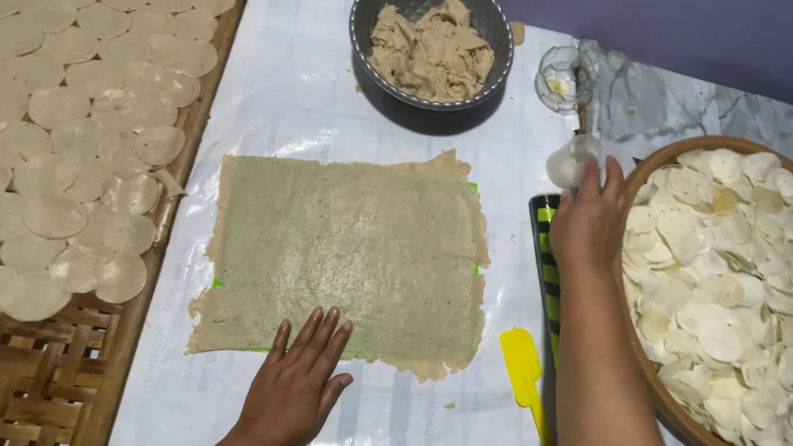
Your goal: Flattening dough with a roller and cutting it into circular shapes using a mold.
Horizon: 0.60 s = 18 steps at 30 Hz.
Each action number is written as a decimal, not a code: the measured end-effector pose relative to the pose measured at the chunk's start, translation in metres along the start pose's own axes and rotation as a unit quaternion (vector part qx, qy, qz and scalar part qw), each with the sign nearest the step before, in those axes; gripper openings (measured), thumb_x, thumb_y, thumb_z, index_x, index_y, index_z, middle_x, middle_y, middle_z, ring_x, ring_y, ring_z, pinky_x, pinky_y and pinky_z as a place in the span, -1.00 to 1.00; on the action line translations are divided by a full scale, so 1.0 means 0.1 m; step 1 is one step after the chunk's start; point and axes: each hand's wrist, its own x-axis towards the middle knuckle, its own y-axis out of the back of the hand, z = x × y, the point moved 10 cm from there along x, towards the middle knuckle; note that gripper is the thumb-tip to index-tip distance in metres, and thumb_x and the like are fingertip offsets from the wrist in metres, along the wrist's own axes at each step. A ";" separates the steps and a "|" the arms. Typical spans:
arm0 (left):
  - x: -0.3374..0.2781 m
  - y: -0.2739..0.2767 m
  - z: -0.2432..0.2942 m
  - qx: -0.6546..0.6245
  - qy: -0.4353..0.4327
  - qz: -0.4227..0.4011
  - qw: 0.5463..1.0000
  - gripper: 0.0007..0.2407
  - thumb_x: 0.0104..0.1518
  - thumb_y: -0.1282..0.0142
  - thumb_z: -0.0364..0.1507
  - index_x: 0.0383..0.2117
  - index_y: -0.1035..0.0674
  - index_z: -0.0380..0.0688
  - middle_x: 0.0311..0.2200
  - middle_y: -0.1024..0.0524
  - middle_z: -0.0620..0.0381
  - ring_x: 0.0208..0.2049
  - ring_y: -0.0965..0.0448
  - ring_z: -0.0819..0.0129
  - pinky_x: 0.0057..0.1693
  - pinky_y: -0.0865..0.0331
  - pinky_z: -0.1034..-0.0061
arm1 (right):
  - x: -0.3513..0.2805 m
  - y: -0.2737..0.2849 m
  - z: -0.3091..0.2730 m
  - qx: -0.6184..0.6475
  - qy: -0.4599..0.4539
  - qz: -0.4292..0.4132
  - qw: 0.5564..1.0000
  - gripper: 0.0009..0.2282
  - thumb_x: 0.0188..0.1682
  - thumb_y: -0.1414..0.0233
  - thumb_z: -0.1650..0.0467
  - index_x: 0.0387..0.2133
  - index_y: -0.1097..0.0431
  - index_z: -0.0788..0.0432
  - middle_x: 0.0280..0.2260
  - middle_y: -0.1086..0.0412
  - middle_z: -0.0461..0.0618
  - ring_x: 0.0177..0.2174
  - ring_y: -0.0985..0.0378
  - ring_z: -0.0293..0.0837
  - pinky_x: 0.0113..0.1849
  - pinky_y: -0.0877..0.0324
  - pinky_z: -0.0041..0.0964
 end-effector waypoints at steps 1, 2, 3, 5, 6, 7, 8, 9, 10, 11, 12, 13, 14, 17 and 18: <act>0.01 0.02 -0.01 0.003 0.005 0.001 1.000 -0.46 0.28 0.14 -0.10 0.34 -0.22 -0.05 0.43 -0.09 0.10 0.47 0.07 0.24 0.45 0.23 0.13 | 0.11 -0.12 0.04 0.005 0.004 0.000 1.000 -0.51 -0.05 -0.13 0.54 0.21 -0.29 0.32 0.23 -0.14 0.33 0.12 -0.25 0.34 0.10 -0.23 0.11; 0.01 0.04 0.00 -0.007 0.002 0.004 1.000 -0.46 0.28 0.12 -0.12 0.35 -0.22 -0.06 0.43 -0.09 0.09 0.46 0.05 0.24 0.45 0.24 0.13 | 0.20 -0.28 0.10 -0.004 0.001 -0.017 1.000 -0.53 -0.06 -0.10 0.53 0.18 -0.29 0.27 0.18 -0.22 0.26 0.03 -0.32 0.31 0.02 -0.28 0.11; 0.02 0.07 0.01 -0.016 -0.002 0.006 1.000 -0.46 0.28 0.10 -0.14 0.36 -0.22 -0.06 0.43 -0.10 0.08 0.46 0.04 0.24 0.45 0.24 0.13 | 0.30 -0.43 0.15 -0.012 -0.003 -0.033 0.999 -0.55 -0.06 -0.08 0.52 0.16 -0.30 0.22 0.12 -0.30 0.18 -0.07 -0.39 0.27 -0.06 -0.32 0.10; 0.01 0.06 -0.01 -0.009 0.000 0.009 1.000 -0.46 0.29 0.13 -0.12 0.37 -0.21 -0.05 0.43 -0.08 0.08 0.47 0.06 0.25 0.45 0.25 0.15 | 0.37 -0.64 0.24 -0.028 -0.011 -0.049 0.998 -0.63 -0.02 -0.07 0.49 0.10 -0.37 0.20 0.02 -0.37 0.17 -0.10 -0.41 0.23 -0.08 -0.34 0.10; 0.00 0.06 0.01 -0.004 -0.002 0.009 1.000 -0.46 0.31 0.16 -0.11 0.37 -0.19 -0.03 0.44 -0.07 0.09 0.47 0.08 0.26 0.45 0.27 0.17 | 0.38 -0.74 0.32 -0.049 -0.022 -0.065 0.996 -0.71 0.03 -0.05 0.45 0.04 -0.45 0.17 -0.09 -0.44 0.16 -0.13 -0.43 0.19 -0.11 -0.35 0.09; 0.00 0.07 0.00 -0.004 0.001 0.009 1.000 -0.46 0.31 0.16 -0.11 0.37 -0.19 -0.03 0.44 -0.07 0.09 0.47 0.08 0.26 0.45 0.27 0.17 | 0.38 -0.74 0.32 -0.048 -0.020 -0.067 0.996 -0.71 0.03 -0.05 0.45 0.04 -0.45 0.17 -0.09 -0.44 0.16 -0.13 -0.43 0.19 -0.11 -0.35 0.09; 0.00 0.05 -0.01 -0.017 0.002 0.003 1.000 -0.46 0.32 0.19 -0.09 0.38 -0.18 -0.06 0.44 -0.06 0.08 0.47 0.08 0.25 0.45 0.27 0.16 | 0.39 -0.74 0.33 -0.042 -0.022 -0.067 0.997 -0.77 0.01 -0.06 0.49 -0.07 -0.47 0.20 -0.14 -0.45 0.16 -0.17 -0.44 0.18 -0.12 -0.37 0.06; 0.00 0.04 -0.02 -0.029 0.004 -0.003 1.000 -0.45 0.33 0.21 -0.08 0.38 -0.16 -0.08 0.44 -0.05 0.07 0.47 0.09 0.23 0.45 0.28 0.16 | 0.38 -0.73 0.35 -0.037 -0.025 -0.067 0.997 -0.83 -0.01 -0.06 0.53 -0.17 -0.48 0.22 -0.19 -0.46 0.16 -0.20 -0.45 0.16 -0.13 -0.39 0.03; 0.00 0.06 -0.02 -0.030 0.005 -0.003 1.000 -0.45 0.33 0.21 -0.08 0.38 -0.16 -0.08 0.44 -0.05 0.07 0.47 0.09 0.23 0.45 0.28 0.16 | 0.36 -0.66 0.29 -0.037 -0.024 -0.068 0.997 -0.83 -0.01 -0.06 0.53 -0.17 -0.48 0.22 -0.19 -0.46 0.16 -0.20 -0.45 0.16 -0.13 -0.39 0.03; 0.00 0.05 -0.04 -0.064 0.012 -0.018 0.998 -0.45 0.34 0.22 -0.08 0.37 -0.17 -0.11 0.44 -0.04 0.04 0.47 0.10 0.21 0.44 0.29 0.15 | 0.34 -0.51 0.21 -0.001 -0.007 -0.031 0.999 -0.86 0.00 -0.06 0.55 -0.19 -0.49 0.26 -0.20 -0.46 0.19 -0.21 -0.44 0.17 -0.14 -0.38 0.02; 0.00 0.03 -0.04 -0.099 0.017 -0.033 0.994 -0.45 0.34 0.23 -0.08 0.36 -0.18 -0.15 0.44 -0.03 0.01 0.46 0.10 0.19 0.44 0.30 0.14 | 0.31 -0.36 0.14 0.034 0.007 0.006 0.999 -0.88 0.02 -0.06 0.57 -0.21 -0.49 0.30 -0.22 -0.45 0.22 -0.22 -0.43 0.18 -0.15 -0.38 0.00; 0.02 0.06 -0.03 -0.100 0.017 -0.034 0.994 -0.45 0.34 0.23 -0.08 0.36 -0.18 -0.15 0.44 -0.03 0.01 0.46 0.10 0.19 0.44 0.30 0.14 | 0.25 -0.21 0.03 0.033 0.006 0.005 0.999 -0.88 0.02 -0.06 0.57 -0.21 -0.49 0.30 -0.22 -0.45 0.22 -0.22 -0.43 0.18 -0.15 -0.38 0.00; 0.03 0.10 -0.04 -0.117 0.022 -0.025 0.993 -0.45 0.34 0.23 -0.08 0.36 -0.18 -0.14 0.44 -0.05 0.00 0.47 0.10 0.17 0.44 0.30 0.13 | 0.17 -0.06 -0.10 0.079 0.015 0.006 0.997 -0.92 0.03 -0.06 0.58 -0.25 -0.44 0.29 -0.25 -0.42 0.17 -0.24 -0.43 0.15 -0.15 -0.36 0.01; 0.02 0.18 -0.06 -0.152 0.036 -0.019 0.987 -0.45 0.32 0.22 -0.09 0.35 -0.20 -0.15 0.43 -0.08 -0.03 0.46 0.07 0.13 0.45 0.27 0.12 | -0.22 0.16 -0.39 0.171 -0.020 -0.048 0.984 -0.99 0.10 -0.02 0.55 -0.26 -0.36 0.27 -0.28 -0.42 0.12 -0.28 -0.48 0.05 -0.19 -0.40 -0.04; 0.05 0.21 -0.07 -0.169 0.045 -0.013 0.985 -0.46 0.31 0.20 -0.11 0.33 -0.22 -0.17 0.42 -0.10 -0.06 0.46 0.05 0.11 0.45 0.25 0.13 | -0.34 0.16 -0.44 0.216 -0.056 -0.097 0.970 -0.97 0.16 0.01 0.51 -0.24 -0.33 0.27 -0.28 -0.45 0.13 -0.31 -0.52 -0.03 -0.23 -0.45 -0.10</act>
